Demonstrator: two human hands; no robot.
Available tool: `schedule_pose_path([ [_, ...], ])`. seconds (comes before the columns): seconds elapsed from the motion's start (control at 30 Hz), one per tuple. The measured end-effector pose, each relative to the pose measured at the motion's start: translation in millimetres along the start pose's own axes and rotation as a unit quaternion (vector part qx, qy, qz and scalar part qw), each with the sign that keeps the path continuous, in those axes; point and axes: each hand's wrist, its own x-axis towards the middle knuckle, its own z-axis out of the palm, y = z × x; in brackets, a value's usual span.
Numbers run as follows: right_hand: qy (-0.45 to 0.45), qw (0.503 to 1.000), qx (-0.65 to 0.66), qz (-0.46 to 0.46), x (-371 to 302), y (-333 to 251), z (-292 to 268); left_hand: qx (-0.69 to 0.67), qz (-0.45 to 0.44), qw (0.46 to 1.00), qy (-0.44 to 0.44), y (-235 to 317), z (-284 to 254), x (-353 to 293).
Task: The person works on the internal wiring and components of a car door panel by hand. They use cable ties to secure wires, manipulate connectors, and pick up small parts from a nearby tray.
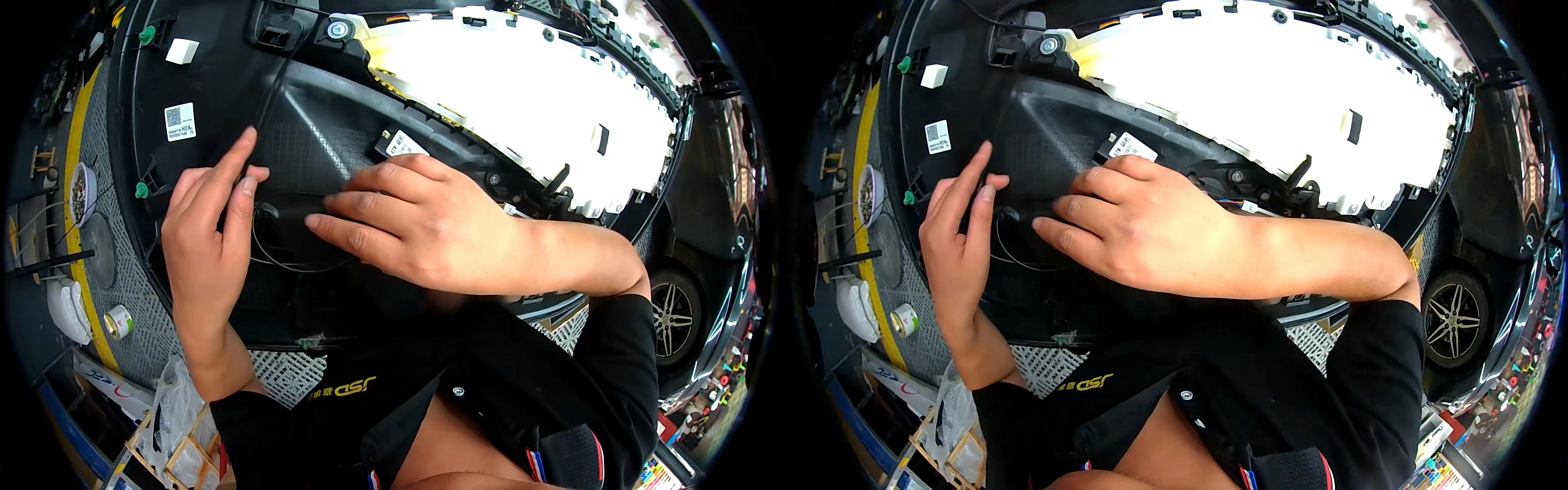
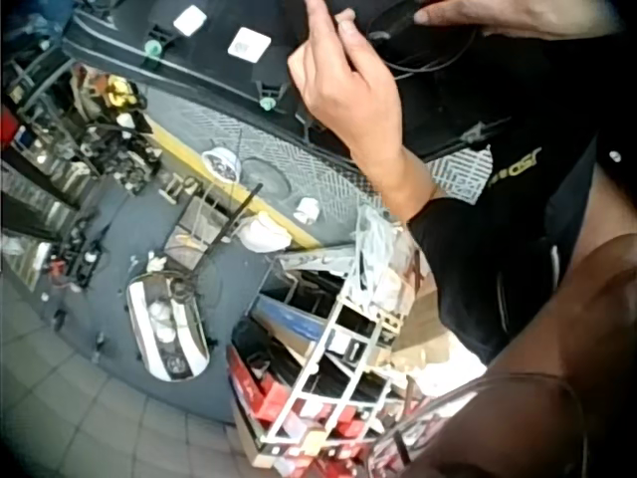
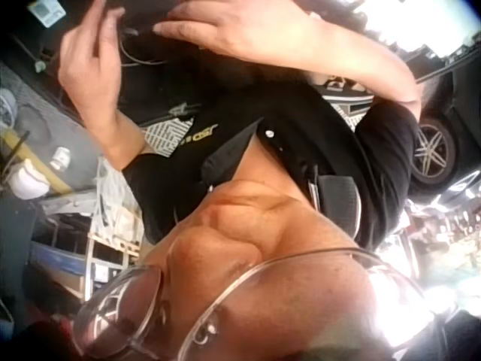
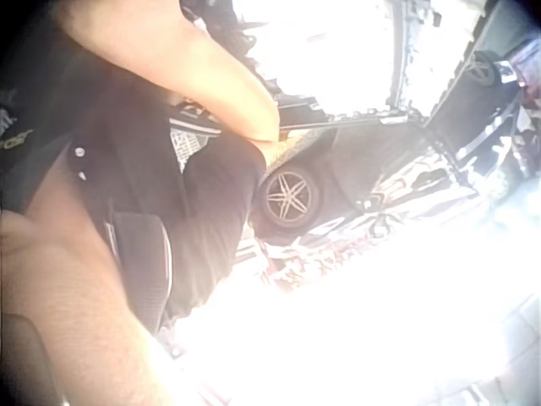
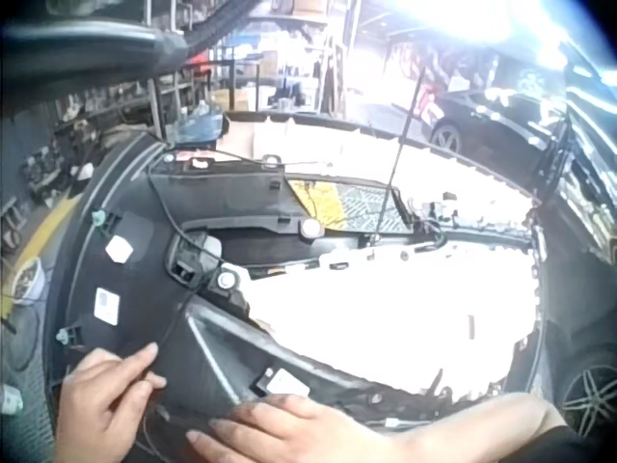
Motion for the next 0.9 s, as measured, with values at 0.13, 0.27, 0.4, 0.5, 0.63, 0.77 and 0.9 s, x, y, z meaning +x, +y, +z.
schedule_pose_path([
  [0.13, 0.012, 1.0, 0.025, 0.012, -6, 0, -10, 0.054, -0.005, 0.998, -0.016, 19, -7, 11],
  [0.27, 0.019, 0.999, 0.041, 0.025, -11, 2, -22, 0.067, 0.086, 0.992, -0.071, 16, -13, 25],
  [0.4, 0.014, 0.997, 0.067, 0.025, -11, 1, -30, 0.103, 0.195, 0.97, -0.102, 7, -18, 47],
  [0.5, -0.015, 0.993, 0.108, 0.04, -13, 0, -43, 0.114, 0.243, 0.959, -0.094, 6, -17, 67],
  [0.63, -0.015, 0.99, 0.133, 0.046, -11, 1, -51, 0.243, 0.372, 0.896, 0.003, -13, -27, 94],
  [0.77, 0.007, 0.991, 0.127, 0.05, -8, 6, -49, 0.282, 0.528, 0.801, 0.001, -11, -25, 107],
  [0.9, 0.018, 0.991, 0.118, 0.06, -3, 10, -42, 0.259, 0.572, 0.778, -0.012, -5, -3, 102],
])
